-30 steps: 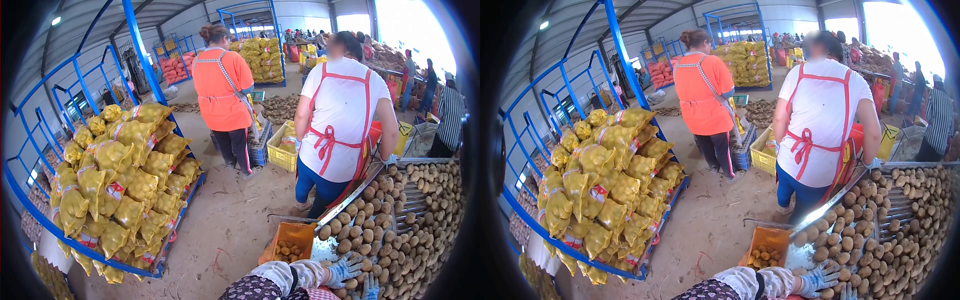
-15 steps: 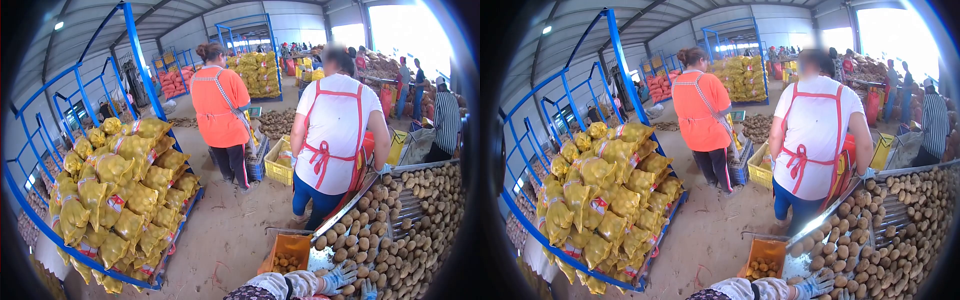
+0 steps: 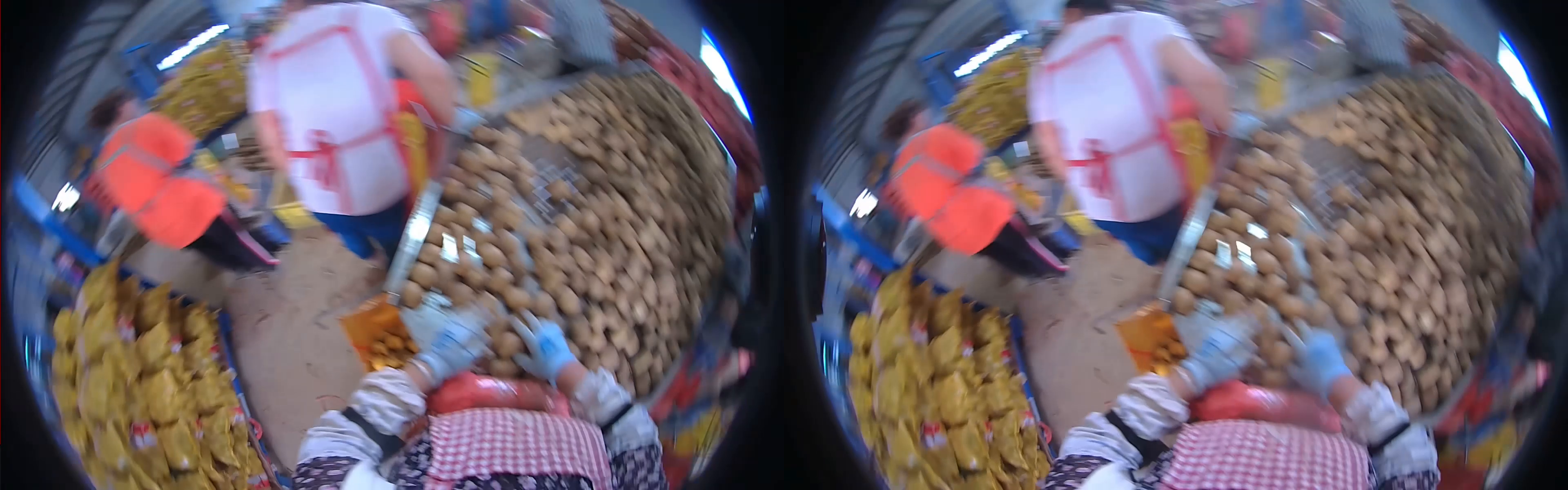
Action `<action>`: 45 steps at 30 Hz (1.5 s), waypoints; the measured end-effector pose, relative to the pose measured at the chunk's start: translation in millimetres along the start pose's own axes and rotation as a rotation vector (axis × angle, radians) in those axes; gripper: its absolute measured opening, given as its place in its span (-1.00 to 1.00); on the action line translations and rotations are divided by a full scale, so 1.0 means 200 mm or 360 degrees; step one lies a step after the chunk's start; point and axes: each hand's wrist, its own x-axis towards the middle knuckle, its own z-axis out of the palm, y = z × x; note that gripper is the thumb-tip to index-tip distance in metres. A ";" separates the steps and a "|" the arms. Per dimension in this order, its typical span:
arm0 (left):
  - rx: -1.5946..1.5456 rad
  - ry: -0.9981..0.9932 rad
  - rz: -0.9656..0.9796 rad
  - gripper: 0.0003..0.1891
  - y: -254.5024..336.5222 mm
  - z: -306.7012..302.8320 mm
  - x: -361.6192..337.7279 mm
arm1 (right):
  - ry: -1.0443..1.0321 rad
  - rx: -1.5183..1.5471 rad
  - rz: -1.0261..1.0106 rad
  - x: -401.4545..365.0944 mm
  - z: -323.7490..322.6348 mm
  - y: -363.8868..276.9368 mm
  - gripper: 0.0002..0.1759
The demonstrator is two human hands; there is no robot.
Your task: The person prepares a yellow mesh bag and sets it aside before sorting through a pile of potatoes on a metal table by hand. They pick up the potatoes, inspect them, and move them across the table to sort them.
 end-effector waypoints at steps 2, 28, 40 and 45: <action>0.0252 -0.0179 -0.0206 -0.36 0.01 -0.03 0.08 | 0.0403 -0.0016 -0.0012 -0.08 0.07 0.07 -0.39; 0.0903 -0.0018 -0.0366 -0.24 -0.45 0.15 0.73 | 0.0481 0.0508 -0.0055 -0.07 -0.09 0.20 -0.55; 0.0335 -0.0683 -0.0075 -0.53 -0.02 -0.02 0.37 | -0.0095 0.0100 0.0907 -0.20 -0.12 0.31 -0.22; 0.0288 -0.0033 -0.0207 -0.60 -0.26 0.04 0.74 | 0.0379 0.0320 0.0499 -0.19 -0.06 0.33 -0.44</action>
